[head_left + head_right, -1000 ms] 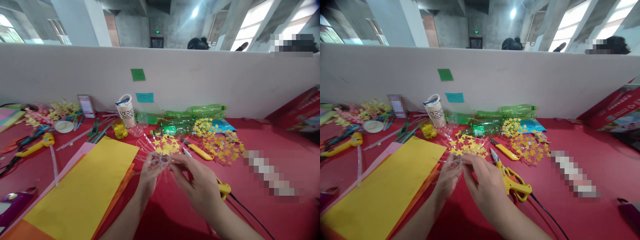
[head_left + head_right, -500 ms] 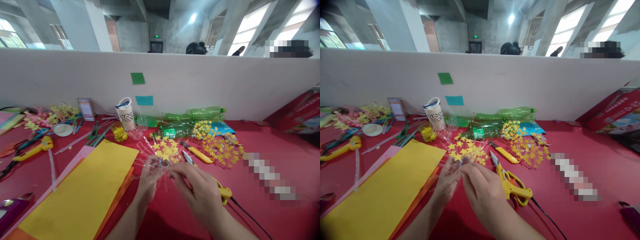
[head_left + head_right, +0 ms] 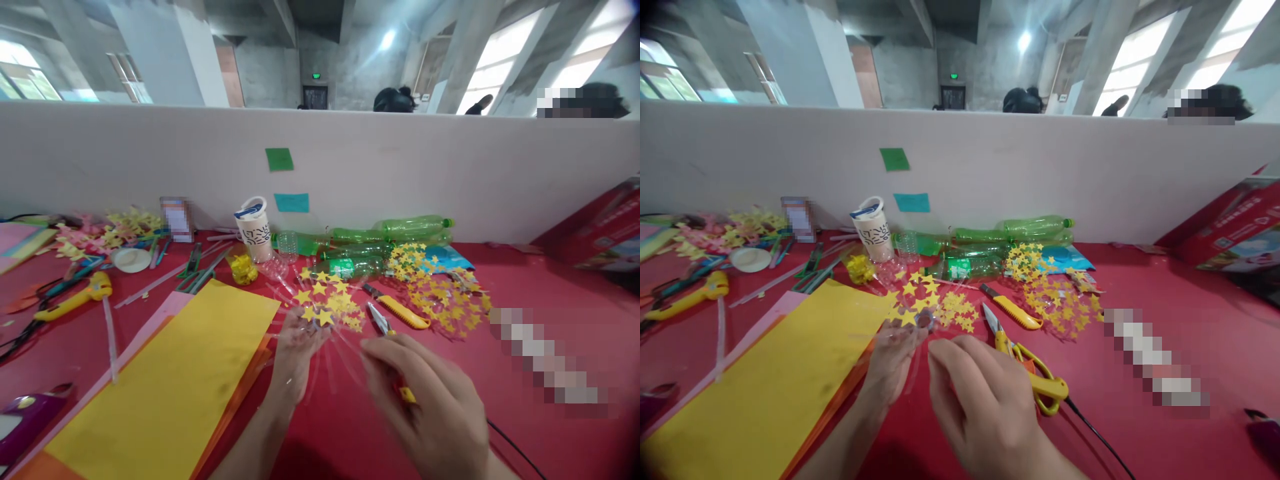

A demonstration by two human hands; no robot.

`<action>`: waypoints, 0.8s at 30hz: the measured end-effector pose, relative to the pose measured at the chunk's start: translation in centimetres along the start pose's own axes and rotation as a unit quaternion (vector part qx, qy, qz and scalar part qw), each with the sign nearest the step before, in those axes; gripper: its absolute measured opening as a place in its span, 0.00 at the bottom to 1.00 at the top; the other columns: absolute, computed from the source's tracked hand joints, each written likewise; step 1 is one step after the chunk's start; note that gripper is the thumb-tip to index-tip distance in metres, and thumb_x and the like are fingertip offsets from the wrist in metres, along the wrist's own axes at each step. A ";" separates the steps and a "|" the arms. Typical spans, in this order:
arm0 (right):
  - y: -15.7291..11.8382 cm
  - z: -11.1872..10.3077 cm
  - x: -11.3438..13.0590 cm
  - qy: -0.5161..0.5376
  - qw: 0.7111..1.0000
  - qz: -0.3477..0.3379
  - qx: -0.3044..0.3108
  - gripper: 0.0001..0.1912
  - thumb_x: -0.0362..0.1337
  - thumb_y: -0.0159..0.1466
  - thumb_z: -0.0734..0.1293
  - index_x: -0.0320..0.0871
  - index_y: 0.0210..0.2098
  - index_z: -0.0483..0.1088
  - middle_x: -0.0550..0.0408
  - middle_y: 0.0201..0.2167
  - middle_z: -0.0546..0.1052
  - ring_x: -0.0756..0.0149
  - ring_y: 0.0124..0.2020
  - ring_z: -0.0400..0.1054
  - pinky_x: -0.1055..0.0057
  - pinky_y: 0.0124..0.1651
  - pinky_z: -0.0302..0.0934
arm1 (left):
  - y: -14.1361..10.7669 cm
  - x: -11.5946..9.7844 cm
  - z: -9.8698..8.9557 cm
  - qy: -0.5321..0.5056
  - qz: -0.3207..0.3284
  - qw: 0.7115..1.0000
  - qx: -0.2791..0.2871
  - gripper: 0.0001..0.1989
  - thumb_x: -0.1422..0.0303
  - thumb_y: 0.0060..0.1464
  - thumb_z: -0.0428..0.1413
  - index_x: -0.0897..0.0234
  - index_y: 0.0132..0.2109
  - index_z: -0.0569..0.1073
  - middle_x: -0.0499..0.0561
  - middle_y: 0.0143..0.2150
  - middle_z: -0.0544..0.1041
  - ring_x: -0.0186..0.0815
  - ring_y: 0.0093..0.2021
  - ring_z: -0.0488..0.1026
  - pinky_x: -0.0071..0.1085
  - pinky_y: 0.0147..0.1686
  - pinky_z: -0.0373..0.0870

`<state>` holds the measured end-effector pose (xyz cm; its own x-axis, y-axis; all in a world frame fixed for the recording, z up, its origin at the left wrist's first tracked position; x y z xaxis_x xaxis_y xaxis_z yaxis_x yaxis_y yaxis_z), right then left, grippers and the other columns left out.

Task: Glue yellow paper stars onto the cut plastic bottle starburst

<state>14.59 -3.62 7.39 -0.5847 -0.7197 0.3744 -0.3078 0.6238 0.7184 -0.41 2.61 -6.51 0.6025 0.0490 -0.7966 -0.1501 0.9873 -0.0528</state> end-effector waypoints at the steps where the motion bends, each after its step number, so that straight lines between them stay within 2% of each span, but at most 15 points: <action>1: 0.1 0.2 -0.2 -0.001 1.000 0.014 0.020 0.07 0.29 0.63 0.62 0.43 0.39 0.69 0.56 0.26 0.75 0.70 0.24 0.70 0.74 0.26 0.62 | 0.0 -0.1 -0.1 -0.001 0.004 1.000 0.001 0.19 0.71 0.41 0.66 0.59 0.41 0.70 0.46 0.38 0.79 0.37 0.40 0.77 0.36 0.45 0.72; 4: -0.1 1.6 -0.8 -0.026 0.995 0.040 0.087 0.08 0.32 0.64 0.61 0.43 0.40 0.70 0.59 0.20 0.73 0.70 0.17 0.65 0.73 0.21 0.54 | 0.0 -0.2 0.0 -0.003 0.011 1.000 0.009 0.17 0.70 0.43 0.65 0.60 0.41 0.71 0.47 0.36 0.79 0.38 0.42 0.77 0.37 0.47 0.71; 7: -0.5 3.2 -1.1 -0.055 0.993 0.027 0.100 0.11 0.34 0.66 0.59 0.41 0.45 0.70 0.57 0.20 0.75 0.69 0.17 0.66 0.72 0.21 0.52 | -0.1 -0.2 0.2 -0.001 0.010 1.000 0.007 0.16 0.70 0.41 0.66 0.59 0.40 0.72 0.46 0.30 0.78 0.41 0.40 0.77 0.37 0.45 0.72; 9: -0.8 4.0 -1.2 -0.065 0.992 0.012 0.103 0.12 0.33 0.66 0.58 0.39 0.45 0.70 0.56 0.21 0.75 0.69 0.18 0.67 0.72 0.21 0.51 | -0.1 -0.1 0.4 0.000 0.006 1.000 0.003 0.17 0.71 0.39 0.67 0.59 0.38 0.73 0.45 0.28 0.78 0.40 0.38 0.77 0.36 0.43 0.73; 14: -1.2 4.6 -0.9 -0.084 0.989 -0.035 0.116 0.15 0.28 0.66 0.55 0.41 0.27 0.68 0.57 0.16 0.70 0.72 0.15 0.61 0.72 0.21 0.46 | -0.2 0.0 0.4 -0.012 0.001 1.000 -0.028 0.16 0.71 0.37 0.68 0.60 0.35 0.71 0.45 0.31 0.79 0.34 0.33 0.77 0.32 0.39 0.73; 16: -1.2 4.5 -0.9 -0.081 0.989 -0.042 0.119 0.16 0.28 0.66 0.55 0.41 0.25 0.66 0.58 0.16 0.69 0.72 0.15 0.60 0.72 0.21 0.45 | -0.2 0.1 0.4 -0.015 -0.002 0.999 -0.032 0.17 0.73 0.35 0.68 0.60 0.33 0.71 0.45 0.32 0.79 0.34 0.34 0.77 0.32 0.40 0.73; 20: -0.8 4.2 -1.0 -0.062 0.993 -0.020 0.101 0.14 0.28 0.66 0.56 0.40 0.28 0.69 0.57 0.18 0.72 0.71 0.17 0.64 0.72 0.22 0.49 | -0.2 0.3 0.4 -0.013 -0.013 1.000 -0.025 0.15 0.74 0.36 0.67 0.60 0.34 0.72 0.46 0.31 0.79 0.36 0.34 0.77 0.34 0.40 0.73; 24: -0.6 4.0 -1.0 -0.064 0.994 -0.007 0.090 0.11 0.31 0.66 0.57 0.39 0.37 0.72 0.56 0.20 0.75 0.68 0.18 0.67 0.71 0.23 0.53 | -0.2 0.1 0.1 -0.008 -0.012 1.000 -0.020 0.16 0.74 0.37 0.67 0.60 0.36 0.73 0.46 0.31 0.78 0.37 0.35 0.77 0.34 0.40 0.73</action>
<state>12.35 -2.02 4.19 -0.6665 -0.6914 0.2788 -0.4389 0.6662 0.6030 -0.22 2.44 -6.51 0.6186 0.0282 -0.7852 -0.1661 0.9815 -0.0956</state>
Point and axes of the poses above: each hand's wrist, its own y-axis towards the middle knuckle, its own z-axis out of the palm, x = y × z, the point moved 5 cm from there along y, towards the middle knuckle
